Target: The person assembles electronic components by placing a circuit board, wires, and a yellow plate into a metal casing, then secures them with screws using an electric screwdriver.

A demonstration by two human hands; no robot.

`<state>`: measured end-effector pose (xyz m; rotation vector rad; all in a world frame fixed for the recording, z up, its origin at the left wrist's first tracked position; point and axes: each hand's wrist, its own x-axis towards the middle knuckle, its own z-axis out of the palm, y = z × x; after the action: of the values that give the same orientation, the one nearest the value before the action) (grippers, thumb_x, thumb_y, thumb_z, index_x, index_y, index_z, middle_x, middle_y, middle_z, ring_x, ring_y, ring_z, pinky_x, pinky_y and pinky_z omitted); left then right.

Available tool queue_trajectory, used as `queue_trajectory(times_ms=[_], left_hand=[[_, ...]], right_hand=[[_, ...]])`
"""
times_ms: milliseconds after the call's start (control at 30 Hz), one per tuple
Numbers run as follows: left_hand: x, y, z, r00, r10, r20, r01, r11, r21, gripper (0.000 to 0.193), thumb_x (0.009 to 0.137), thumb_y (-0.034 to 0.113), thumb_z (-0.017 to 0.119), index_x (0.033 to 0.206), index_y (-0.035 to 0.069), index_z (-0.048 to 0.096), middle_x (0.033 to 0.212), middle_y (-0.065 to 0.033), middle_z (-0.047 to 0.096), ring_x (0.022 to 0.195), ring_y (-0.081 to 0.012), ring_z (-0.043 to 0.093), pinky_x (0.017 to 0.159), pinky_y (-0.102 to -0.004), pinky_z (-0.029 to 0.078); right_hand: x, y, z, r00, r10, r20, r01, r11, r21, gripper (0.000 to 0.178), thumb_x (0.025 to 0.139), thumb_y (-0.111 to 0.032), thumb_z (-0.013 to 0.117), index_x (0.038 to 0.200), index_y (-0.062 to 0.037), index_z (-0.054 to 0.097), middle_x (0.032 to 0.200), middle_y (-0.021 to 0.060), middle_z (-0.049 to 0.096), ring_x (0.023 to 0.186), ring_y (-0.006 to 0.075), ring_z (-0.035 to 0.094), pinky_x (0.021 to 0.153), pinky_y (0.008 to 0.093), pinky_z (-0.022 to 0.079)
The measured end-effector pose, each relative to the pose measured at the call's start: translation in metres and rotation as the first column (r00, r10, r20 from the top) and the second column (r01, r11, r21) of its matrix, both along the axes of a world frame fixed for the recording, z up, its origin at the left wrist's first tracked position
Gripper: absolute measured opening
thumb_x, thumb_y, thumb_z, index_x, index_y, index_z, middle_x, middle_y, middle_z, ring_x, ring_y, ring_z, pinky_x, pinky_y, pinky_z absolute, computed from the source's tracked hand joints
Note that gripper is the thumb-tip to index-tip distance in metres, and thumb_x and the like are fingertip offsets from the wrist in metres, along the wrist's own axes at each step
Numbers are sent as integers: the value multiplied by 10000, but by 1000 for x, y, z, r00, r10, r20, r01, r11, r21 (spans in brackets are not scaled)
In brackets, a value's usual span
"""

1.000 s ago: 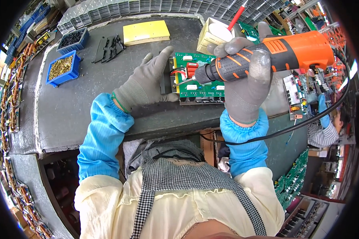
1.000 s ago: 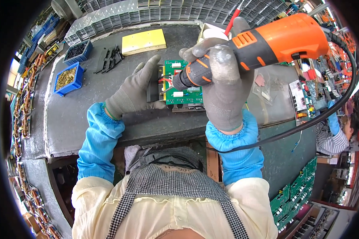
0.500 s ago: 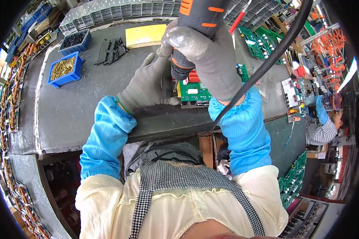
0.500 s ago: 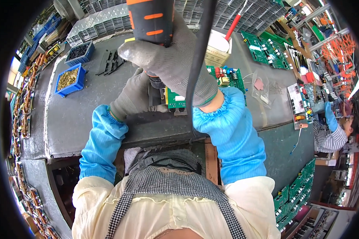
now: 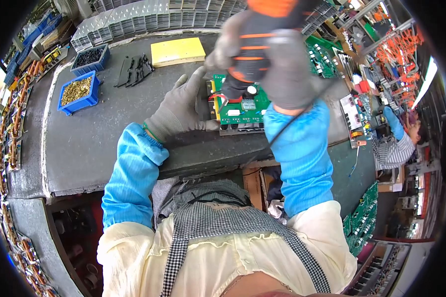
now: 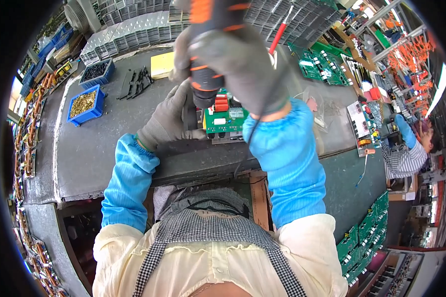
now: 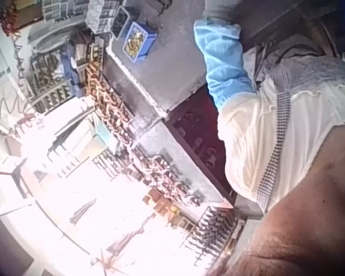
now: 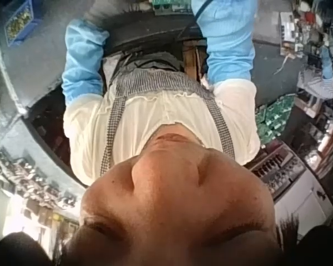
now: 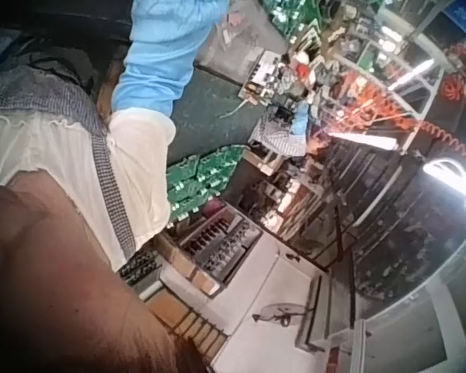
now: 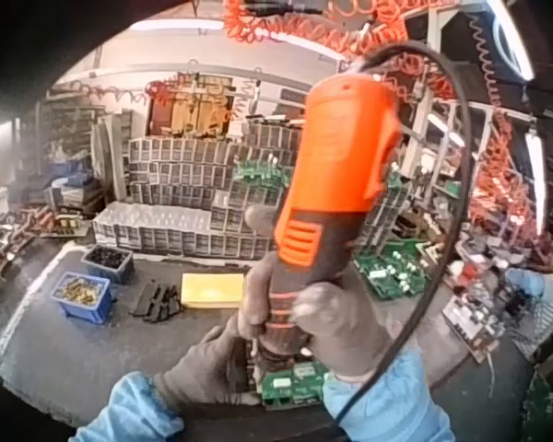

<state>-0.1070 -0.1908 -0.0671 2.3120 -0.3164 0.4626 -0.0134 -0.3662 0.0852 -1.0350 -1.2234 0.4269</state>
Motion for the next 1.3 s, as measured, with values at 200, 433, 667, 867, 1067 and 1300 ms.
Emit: queue_trajectory(times_ms=[200, 433, 667, 867, 1067, 1300], left_hand=[[-4, -28, 6, 978, -200, 60, 206, 879, -429, 1381, 630, 411, 976, 1620, 21, 96, 1448, -208, 517, 1386, -369, 491, 1211, -517, 335], [-6, -11, -30, 915, -402, -39, 259, 658, -707, 1412, 712, 143, 957, 1652, 96, -95, 1737, -146, 48, 1571, -258, 162, 1256, -445, 233], [-21, 4, -17, 976, -192, -107, 148, 934, -326, 1402, 635, 401, 981, 1661, 61, 88, 1672, -218, 291, 1538, -298, 290, 1240, -427, 243], [-46, 4, -20, 968, -80, -237, -41, 883, -467, 1235, 737, 304, 938, 1653, 43, 152, 1667, -224, 292, 1537, -324, 289, 1232, -440, 267], [-61, -27, -32, 976, 18, -216, -123, 865, -486, 1085, 786, 192, 910, 1616, -17, 245, 1564, -203, 472, 1414, -279, 489, 1151, -391, 406], [-90, -56, -43, 935, 279, -217, -322, 925, -199, 865, 740, 243, 916, 1445, -25, 493, 1345, -228, 626, 1296, -348, 592, 1095, -445, 475]], right_hand=[[0, -110, 60, 944, -48, 326, -80, 927, 368, 621, 929, -594, 653, 1118, -4, 602, 1011, 161, 661, 894, 294, 683, 847, 502, 592], [-68, -274, -5, 608, -598, 521, 757, 635, -154, 436, 808, -97, 821, 1190, -42, 618, 1143, 65, 660, 1086, 188, 620, 887, 364, 521], [-128, -372, -84, -140, -429, 892, 990, -35, 138, 312, 748, -14, 767, 1031, -125, 700, 1149, 108, 642, 1122, 376, 590, 1001, 449, 458], [-96, -447, -140, -274, -271, 923, 940, -276, 198, 249, 807, -116, 680, 1048, -146, 736, 1171, 137, 621, 1139, 372, 571, 973, 478, 469], [-78, -527, -174, -122, -327, 937, 884, -465, -47, 373, 810, 21, 621, 1122, -128, 758, 1401, 238, 592, 1301, 431, 564, 1088, 451, 477], [-8, -384, -124, 219, -494, 841, 969, 7, -248, 258, 947, -46, 614, 1193, -30, 691, 1204, 174, 680, 1169, 331, 644, 1020, 414, 491]])
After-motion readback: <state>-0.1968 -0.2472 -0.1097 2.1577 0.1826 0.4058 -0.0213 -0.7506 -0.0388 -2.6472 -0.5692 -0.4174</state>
